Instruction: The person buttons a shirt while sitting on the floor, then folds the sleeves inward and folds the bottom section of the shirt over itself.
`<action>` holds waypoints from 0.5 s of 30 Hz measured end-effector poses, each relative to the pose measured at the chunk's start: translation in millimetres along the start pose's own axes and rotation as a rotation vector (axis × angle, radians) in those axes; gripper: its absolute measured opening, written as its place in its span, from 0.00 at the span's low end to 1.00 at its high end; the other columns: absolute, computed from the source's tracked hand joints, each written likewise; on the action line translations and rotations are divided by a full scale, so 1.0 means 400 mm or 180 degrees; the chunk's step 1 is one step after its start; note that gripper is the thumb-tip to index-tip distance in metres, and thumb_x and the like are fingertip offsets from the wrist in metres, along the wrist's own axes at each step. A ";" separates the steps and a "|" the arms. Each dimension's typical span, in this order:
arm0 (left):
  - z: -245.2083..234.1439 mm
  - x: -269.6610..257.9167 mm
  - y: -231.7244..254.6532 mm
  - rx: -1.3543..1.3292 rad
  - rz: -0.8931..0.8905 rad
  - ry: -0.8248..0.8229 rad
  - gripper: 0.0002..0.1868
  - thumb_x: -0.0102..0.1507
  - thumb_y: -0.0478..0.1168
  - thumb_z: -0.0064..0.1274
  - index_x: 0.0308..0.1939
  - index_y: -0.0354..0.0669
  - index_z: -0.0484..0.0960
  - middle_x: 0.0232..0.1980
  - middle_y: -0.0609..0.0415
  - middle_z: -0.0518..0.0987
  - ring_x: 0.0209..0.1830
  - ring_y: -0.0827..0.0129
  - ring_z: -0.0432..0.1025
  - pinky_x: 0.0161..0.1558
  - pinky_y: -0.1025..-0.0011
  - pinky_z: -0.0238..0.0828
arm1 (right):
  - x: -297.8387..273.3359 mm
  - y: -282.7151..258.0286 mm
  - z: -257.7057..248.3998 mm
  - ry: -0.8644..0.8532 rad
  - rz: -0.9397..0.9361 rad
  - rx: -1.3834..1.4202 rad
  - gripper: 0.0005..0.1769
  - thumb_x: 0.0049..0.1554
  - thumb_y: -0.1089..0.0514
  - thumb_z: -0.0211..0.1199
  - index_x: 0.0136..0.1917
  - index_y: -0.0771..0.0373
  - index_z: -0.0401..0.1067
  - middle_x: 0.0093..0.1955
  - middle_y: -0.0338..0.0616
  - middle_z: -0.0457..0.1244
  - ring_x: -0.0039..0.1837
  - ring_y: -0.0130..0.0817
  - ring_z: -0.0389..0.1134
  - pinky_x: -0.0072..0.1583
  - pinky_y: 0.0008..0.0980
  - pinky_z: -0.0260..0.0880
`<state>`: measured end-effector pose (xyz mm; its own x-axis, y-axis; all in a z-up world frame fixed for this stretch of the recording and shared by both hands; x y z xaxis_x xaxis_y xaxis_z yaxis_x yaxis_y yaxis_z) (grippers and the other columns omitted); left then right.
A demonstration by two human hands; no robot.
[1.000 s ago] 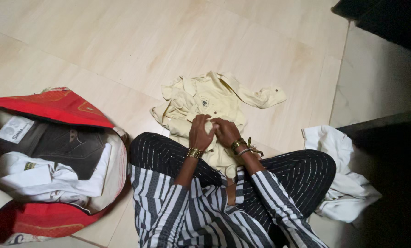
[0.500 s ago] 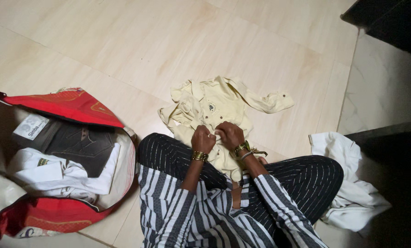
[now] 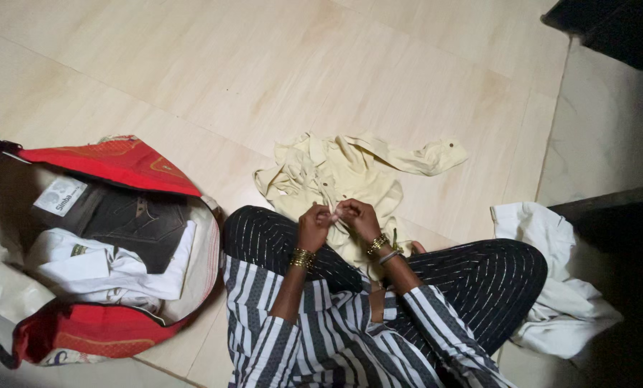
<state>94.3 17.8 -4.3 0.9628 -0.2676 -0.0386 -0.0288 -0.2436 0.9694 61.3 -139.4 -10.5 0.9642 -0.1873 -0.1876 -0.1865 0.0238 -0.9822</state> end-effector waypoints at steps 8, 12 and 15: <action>0.090 0.037 0.018 0.1464 0.0589 -0.0810 0.08 0.56 0.34 0.64 0.35 0.37 0.80 0.36 0.39 0.81 0.39 0.43 0.77 0.40 0.52 0.73 | 0.015 0.100 -0.026 -0.0534 0.0312 -0.0219 0.06 0.60 0.61 0.64 0.49 0.66 0.76 0.44 0.38 0.71 0.48 0.25 0.73 0.52 0.27 0.74; 0.126 0.075 0.010 0.1343 0.0515 -0.0979 0.06 0.57 0.33 0.60 0.37 0.38 0.79 0.36 0.40 0.81 0.40 0.43 0.77 0.42 0.51 0.73 | 0.039 0.141 -0.070 0.0128 0.0277 0.0173 0.06 0.59 0.62 0.63 0.48 0.66 0.76 0.42 0.39 0.72 0.46 0.27 0.74 0.51 0.28 0.74; 0.137 0.091 -0.014 0.1407 0.0522 -0.0956 0.07 0.57 0.34 0.60 0.37 0.39 0.79 0.37 0.40 0.81 0.41 0.43 0.76 0.42 0.51 0.72 | 0.041 0.134 -0.081 0.0409 0.0175 -0.0283 0.04 0.58 0.63 0.64 0.46 0.65 0.77 0.40 0.38 0.71 0.44 0.25 0.71 0.49 0.27 0.71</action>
<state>114.6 -41.8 -24.4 0.8192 -0.5729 -0.0259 -0.3440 -0.5270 0.7771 61.1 -173.1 -65.9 0.9211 -0.3124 -0.2325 -0.2599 -0.0484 -0.9644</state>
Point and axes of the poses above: each hand's wrist, its own x-axis towards the middle knuckle, its own z-axis out of the palm, y = z × x, the point moved 10 cm from there along x, towards the middle knuckle
